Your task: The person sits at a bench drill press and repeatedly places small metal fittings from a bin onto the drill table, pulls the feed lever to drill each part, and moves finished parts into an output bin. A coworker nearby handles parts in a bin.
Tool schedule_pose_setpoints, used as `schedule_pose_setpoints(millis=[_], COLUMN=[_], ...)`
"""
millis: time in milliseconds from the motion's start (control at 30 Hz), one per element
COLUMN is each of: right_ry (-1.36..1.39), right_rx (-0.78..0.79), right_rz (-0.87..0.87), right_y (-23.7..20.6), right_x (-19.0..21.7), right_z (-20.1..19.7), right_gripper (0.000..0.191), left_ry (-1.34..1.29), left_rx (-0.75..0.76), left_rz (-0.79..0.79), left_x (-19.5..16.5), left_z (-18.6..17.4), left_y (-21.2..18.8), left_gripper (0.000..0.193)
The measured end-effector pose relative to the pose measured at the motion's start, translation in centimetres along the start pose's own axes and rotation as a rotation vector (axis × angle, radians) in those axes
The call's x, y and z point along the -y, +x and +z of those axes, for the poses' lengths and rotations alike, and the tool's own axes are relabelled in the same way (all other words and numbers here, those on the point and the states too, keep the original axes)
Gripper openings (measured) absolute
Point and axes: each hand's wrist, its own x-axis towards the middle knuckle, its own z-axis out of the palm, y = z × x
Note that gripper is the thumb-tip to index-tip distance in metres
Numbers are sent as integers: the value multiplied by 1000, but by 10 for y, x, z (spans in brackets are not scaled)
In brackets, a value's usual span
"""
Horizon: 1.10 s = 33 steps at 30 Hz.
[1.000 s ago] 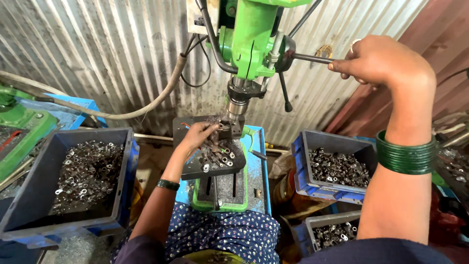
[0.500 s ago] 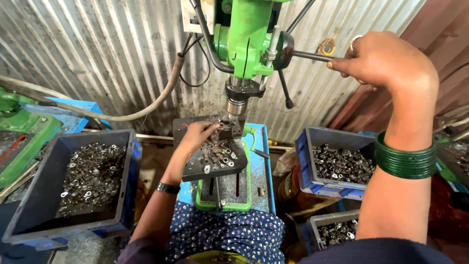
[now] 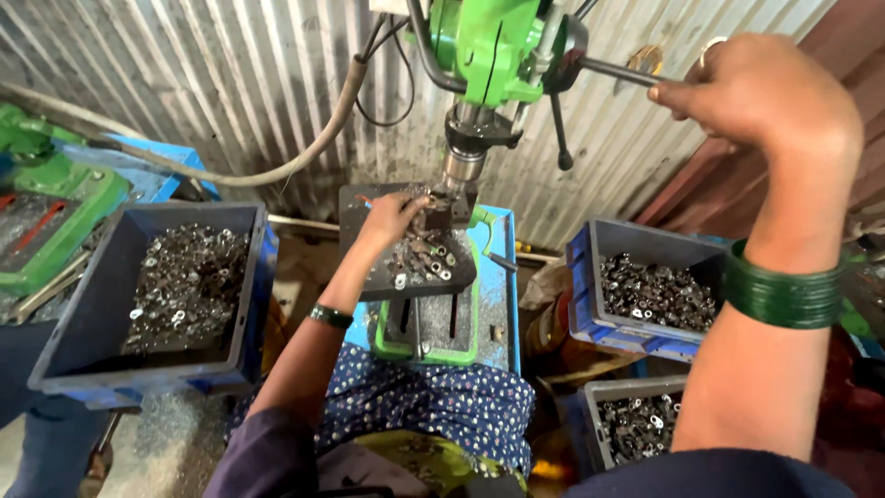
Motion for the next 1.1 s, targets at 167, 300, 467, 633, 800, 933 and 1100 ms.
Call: schedule_pose_setpoints(millis=[167,300,467,633,800,933,1100], right_ry=[4,84,104,70,62,49,-72], right_rx=[-54,-68,-67,-69,-84,-130,-388], right_rz=[-46,-47,-46,-37,-7,-7,-71], right_y=[8,12,13,10,8,1,-30], right_x=[-11,-25,-26,-19,-20,-19,-8], right_z=[5,16,18,17,20,23,80], right_gripper=[55,56,49,53,55,55,58], left_ry=[-219,-30,-147,-145,-366,-298,-63], left_rx=[292,157,-99,-90,125,213,235], left_rz=[-294,-30,-145,-227,-394,-222,-136], left_x=[-20,-34,-11,-7,-12,3,13], left_z=[32,60,38,16,20,19,9], left_y=[-11,-16,-29,-21,-7,5,27], left_gripper=[47,46,44,48,41,41,42])
